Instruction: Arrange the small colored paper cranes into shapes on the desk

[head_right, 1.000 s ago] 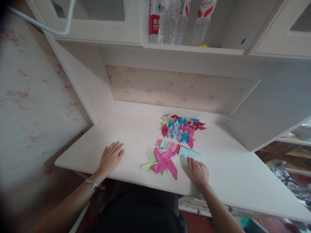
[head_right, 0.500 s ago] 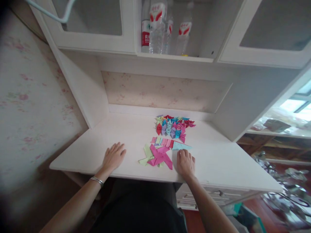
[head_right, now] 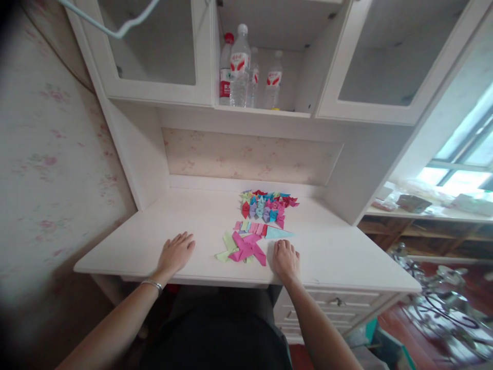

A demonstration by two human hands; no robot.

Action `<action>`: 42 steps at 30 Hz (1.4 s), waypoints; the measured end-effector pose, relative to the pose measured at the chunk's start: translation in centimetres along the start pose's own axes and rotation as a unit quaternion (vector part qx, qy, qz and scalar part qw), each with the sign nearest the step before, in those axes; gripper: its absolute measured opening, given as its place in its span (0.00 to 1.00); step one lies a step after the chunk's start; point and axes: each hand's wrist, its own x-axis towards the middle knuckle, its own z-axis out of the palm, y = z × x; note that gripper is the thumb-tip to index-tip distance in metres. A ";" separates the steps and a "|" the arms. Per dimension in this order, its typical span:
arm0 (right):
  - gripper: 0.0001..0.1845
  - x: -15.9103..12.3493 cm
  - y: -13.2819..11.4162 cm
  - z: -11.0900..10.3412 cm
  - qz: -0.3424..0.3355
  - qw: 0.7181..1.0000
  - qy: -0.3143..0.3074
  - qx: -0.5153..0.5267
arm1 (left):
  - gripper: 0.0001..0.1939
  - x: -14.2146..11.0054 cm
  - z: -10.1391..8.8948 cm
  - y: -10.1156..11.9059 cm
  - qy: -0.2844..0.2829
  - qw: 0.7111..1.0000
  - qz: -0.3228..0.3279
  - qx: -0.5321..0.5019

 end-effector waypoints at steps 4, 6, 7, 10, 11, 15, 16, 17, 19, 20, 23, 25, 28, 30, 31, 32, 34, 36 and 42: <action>0.21 -0.3 0.0 0.0 0.012 1.000 0.011 -0.007 | 0.24 -0.1 -0.1 0.1 0.008 1.000 0.000 -0.004; 0.21 -0.4 0.0 0.1 0.007 1.000 0.011 -0.004 | 0.24 -0.2 -0.2 0.2 0.011 1.000 0.002 -0.005; 0.21 -0.4 0.1 0.2 0.001 1.000 0.011 -0.002 | 0.24 -0.3 -0.2 0.3 0.012 1.000 0.004 -0.005; 0.20 -0.3 0.1 0.5 -0.009 1.000 0.011 0.002 | 0.24 -0.3 -0.3 0.4 0.017 1.000 0.007 -0.004; 0.20 -0.3 0.1 0.6 -0.013 1.000 0.013 0.002 | 0.24 -0.3 -0.3 0.4 0.019 1.000 0.006 -0.003; 0.20 -0.3 0.1 0.6 -0.021 1.000 0.016 0.001 | 0.23 -0.2 -0.2 0.4 0.023 1.000 0.004 -0.003; 0.20 -0.3 0.1 0.6 -0.021 1.000 0.013 0.000 | 0.23 -0.2 -0.2 0.4 0.023 1.000 0.003 -0.003; 0.20 -0.3 0.1 0.6 -0.021 1.000 0.009 -0.002 | 0.23 -0.2 -0.1 0.4 0.025 1.000 0.003 -0.004; 0.20 -0.3 0.1 0.6 -0.022 1.000 0.003 -0.006 | 0.23 -0.2 -0.1 0.4 0.026 1.000 0.002 -0.003; 0.20 -0.3 0.1 0.6 -0.022 1.000 0.002 -0.007 | 0.23 -0.2 -0.1 0.4 0.027 1.000 0.003 -0.003; 0.19 -0.2 0.1 0.6 -0.021 1.000 0.002 -0.009 | 0.23 -0.2 -0.1 0.5 0.032 0.999 0.003 -0.005; 0.19 -0.3 0.1 0.5 -0.020 1.000 0.002 -0.011 | 0.23 -0.3 -0.1 0.5 0.037 0.999 0.004 -0.006; 0.18 -0.3 0.1 0.4 -0.022 1.000 -0.001 -0.015 | 0.22 -0.3 -0.2 0.6 0.036 0.999 0.001 -0.004; 0.18 -0.4 0.1 0.4 -0.027 1.000 -0.004 -0.015 | 0.22 -0.3 -0.3 0.6 0.035 0.999 -0.001 -0.002; 0.18 -0.4 0.1 0.3 -0.029 0.999 -0.004 -0.015 | 0.22 -0.3 -0.3 0.6 0.035 0.999 -0.002 0.000; 0.19 -0.4 0.1 0.3 -0.030 0.999 -0.004 -0.015 | 0.22 -0.3 -0.3 0.6 0.037 0.999 -0.001 0.001; 0.19 -0.4 0.1 0.3 -0.030 0.999 -0.002 -0.016 | 0.22 -0.3 -0.3 0.6 0.043 0.999 0.001 0.004; 0.18 -0.5 0.1 0.3 -0.031 0.999 -0.002 -0.017 | 0.22 -0.3 -0.2 0.6 0.046 0.999 0.003 0.004; 0.17 -0.5 -0.1 0.2 -0.023 0.999 -0.006 -0.022 | 0.22 -0.3 -0.3 0.6 0.043 0.999 0.002 -0.001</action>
